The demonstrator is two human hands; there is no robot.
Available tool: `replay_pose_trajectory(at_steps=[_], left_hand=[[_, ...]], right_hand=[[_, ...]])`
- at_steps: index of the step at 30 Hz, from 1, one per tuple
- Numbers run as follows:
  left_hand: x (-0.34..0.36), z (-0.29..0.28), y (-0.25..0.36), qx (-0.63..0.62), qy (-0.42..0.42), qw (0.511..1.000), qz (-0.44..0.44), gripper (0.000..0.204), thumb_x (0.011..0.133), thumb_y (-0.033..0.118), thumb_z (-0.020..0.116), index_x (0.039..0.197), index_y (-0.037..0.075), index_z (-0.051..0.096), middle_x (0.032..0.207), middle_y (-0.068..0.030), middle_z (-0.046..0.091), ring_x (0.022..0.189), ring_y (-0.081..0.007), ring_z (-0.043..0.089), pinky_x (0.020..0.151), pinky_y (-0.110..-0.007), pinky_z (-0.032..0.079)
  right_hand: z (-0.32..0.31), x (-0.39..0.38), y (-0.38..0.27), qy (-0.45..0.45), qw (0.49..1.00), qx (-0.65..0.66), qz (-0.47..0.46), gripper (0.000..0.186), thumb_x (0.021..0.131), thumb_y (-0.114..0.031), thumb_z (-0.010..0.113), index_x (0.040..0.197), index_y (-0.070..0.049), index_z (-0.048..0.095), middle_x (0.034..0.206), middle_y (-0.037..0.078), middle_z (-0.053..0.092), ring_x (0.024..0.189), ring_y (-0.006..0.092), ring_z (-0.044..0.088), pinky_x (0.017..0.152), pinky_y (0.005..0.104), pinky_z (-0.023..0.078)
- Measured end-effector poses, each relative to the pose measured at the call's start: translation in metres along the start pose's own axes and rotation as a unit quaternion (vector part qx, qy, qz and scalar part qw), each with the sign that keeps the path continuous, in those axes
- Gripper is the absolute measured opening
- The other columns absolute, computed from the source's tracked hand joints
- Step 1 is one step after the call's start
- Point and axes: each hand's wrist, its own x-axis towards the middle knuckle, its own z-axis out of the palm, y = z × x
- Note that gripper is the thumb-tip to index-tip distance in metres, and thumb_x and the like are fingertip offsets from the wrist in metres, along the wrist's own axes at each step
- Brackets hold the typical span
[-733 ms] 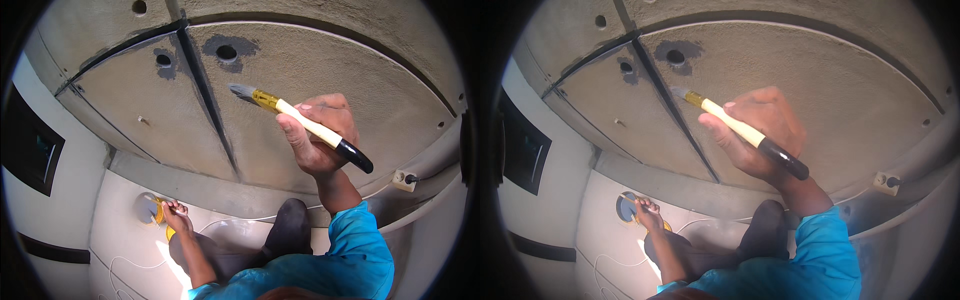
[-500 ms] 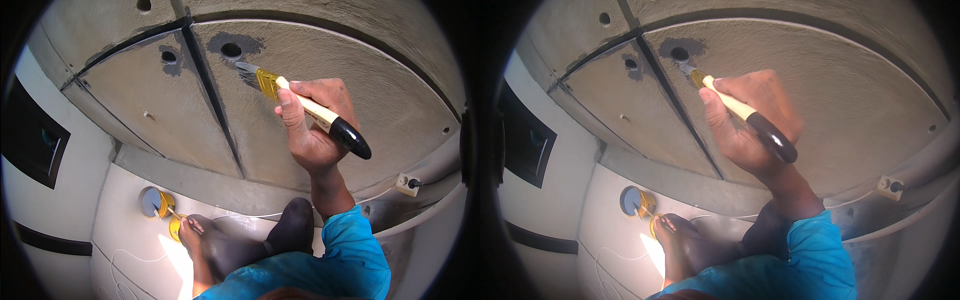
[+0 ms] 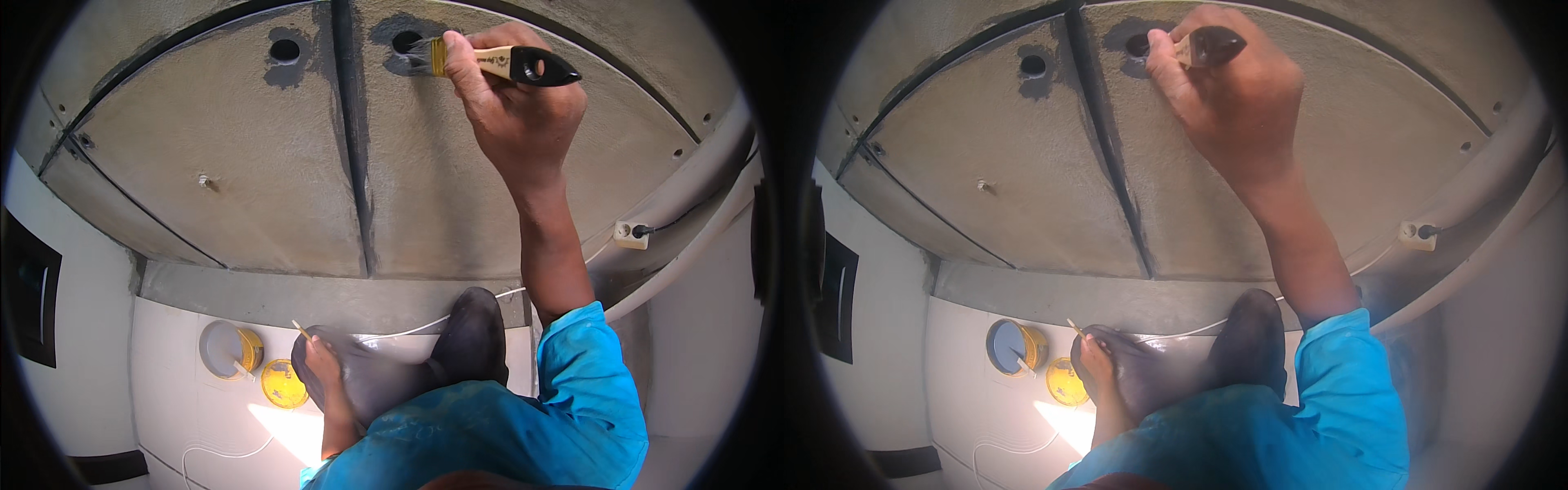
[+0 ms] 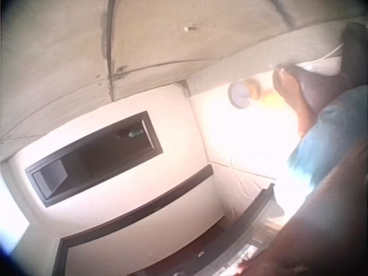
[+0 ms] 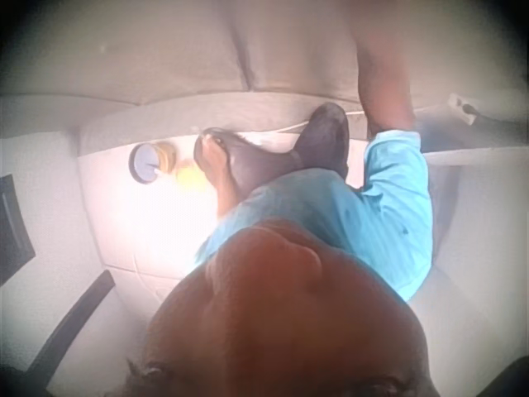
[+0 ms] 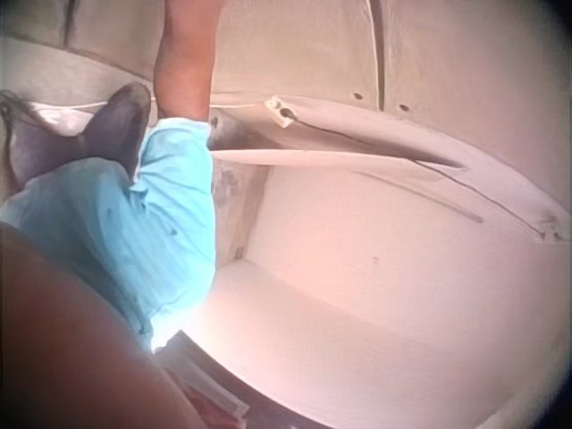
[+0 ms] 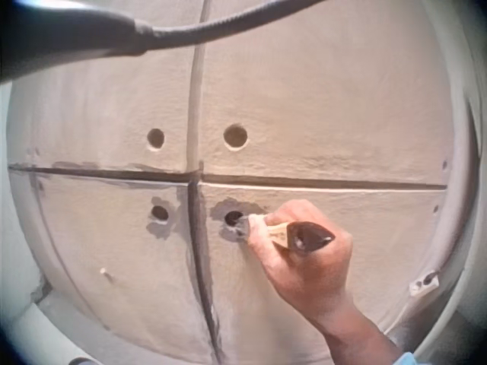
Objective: The person paints the ceiling with a brush, repeatedly dipping it into a paint can. They work on seams and around a wall outlet, occasionally moving the outlet to paint behind it.
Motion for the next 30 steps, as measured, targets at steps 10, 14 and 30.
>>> replay_pose_trajectory(at_steps=[10,14,30], left_hand=[[0.024,-0.006,-0.018,-0.091,0.019,0.993,-0.067,0.04,0.107,0.034,0.045,0.085,0.002,0.055,0.068,-0.0046,0.055,0.056,-0.0143,0.053,0.055,-0.032,0.044],[0.028,-0.007,-0.013,-0.088,0.014,0.996,-0.028,0.04,0.107,0.035,0.045,0.085,0.003,0.054,0.07,-0.0043,0.054,0.056,-0.0135,0.052,0.054,-0.031,0.044],[0.023,-0.014,-0.004,-0.119,0.028,0.991,-0.055,0.039,0.108,0.035,0.045,0.086,0.003,0.053,0.07,-0.0039,0.055,0.054,-0.0127,0.051,0.053,-0.029,0.043]], right_hand=[[-0.037,0.033,0.024,-0.052,0.988,0.017,-0.147,0.024,0.087,-0.013,0.08,0.108,-0.004,0.074,0.103,0.009,0.074,0.093,0.0178,0.074,0.077,0.0287,0.065],[-0.004,0.036,0.007,-0.065,0.976,-0.007,-0.207,0.032,0.083,-0.014,0.083,0.114,-0.011,0.075,0.107,0.005,0.074,0.093,0.0172,0.074,0.08,0.0286,0.064],[-0.018,0.077,-0.007,-0.161,0.985,0.018,-0.051,0.01,0.091,-0.014,0.078,0.097,-0.007,0.076,0.091,0.006,0.072,0.074,0.0143,0.07,0.063,0.0284,0.058]])
